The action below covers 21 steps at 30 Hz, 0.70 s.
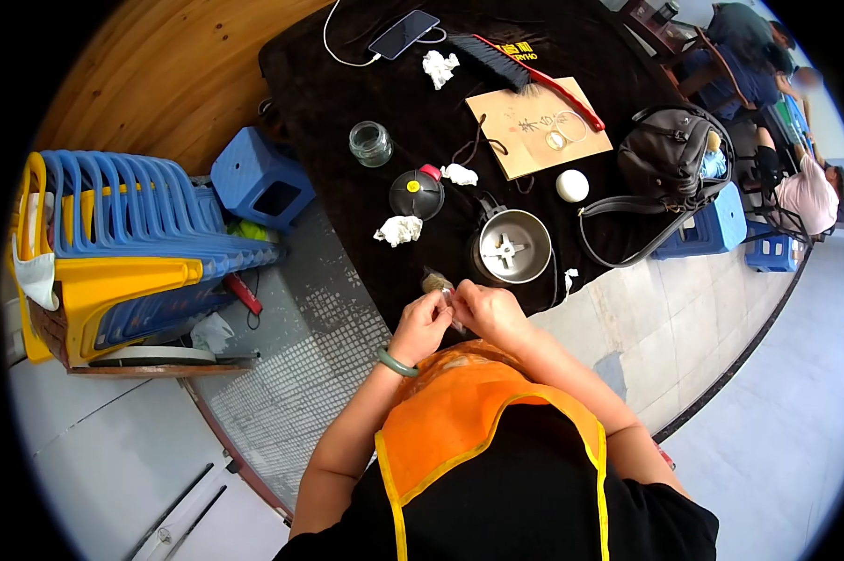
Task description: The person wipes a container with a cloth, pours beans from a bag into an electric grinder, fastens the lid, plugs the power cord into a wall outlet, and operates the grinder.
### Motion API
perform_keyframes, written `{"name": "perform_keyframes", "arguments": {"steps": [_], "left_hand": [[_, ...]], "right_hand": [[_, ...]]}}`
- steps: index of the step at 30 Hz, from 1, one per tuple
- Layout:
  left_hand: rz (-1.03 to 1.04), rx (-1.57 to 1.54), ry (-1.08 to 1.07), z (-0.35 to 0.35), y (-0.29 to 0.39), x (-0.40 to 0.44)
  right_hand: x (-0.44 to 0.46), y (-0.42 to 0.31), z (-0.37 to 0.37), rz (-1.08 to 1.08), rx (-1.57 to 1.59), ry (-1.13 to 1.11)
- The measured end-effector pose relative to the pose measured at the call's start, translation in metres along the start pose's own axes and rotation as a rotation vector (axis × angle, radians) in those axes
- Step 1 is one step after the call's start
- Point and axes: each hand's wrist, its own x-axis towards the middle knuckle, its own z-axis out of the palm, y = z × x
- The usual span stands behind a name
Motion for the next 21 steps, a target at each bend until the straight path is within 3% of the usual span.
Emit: {"name": "perform_keyframes", "arguments": {"steps": [1,8,10,12,15,18,21], "left_hand": [[0.052,0.192,0.054,0.000,0.001,-0.001],[0.208,0.545,0.268,0.002,0.006,0.003],[0.126,0.652,0.256,-0.008,0.025,0.005],[0.104,0.460,0.305,-0.008,0.034,0.008],[0.185,0.456,0.155,-0.010,0.040,0.007],[0.305,0.471,0.137,-0.012,0.030,0.009],[0.241,0.402,0.159,-0.015,0.034,0.010]], "right_hand": [[0.000,0.002,0.006,-0.077,-0.108,0.043],[-0.004,0.002,0.006,-0.018,-0.349,0.023],[0.001,0.002,0.001,0.014,-0.338,0.056],[0.004,0.002,0.001,0.033,-0.292,0.060],[0.007,0.001,0.000,0.072,-0.211,0.030],[0.006,0.002,-0.005,0.090,-0.108,-0.001],[0.002,0.003,-0.013,0.117,0.111,-0.076]]}}
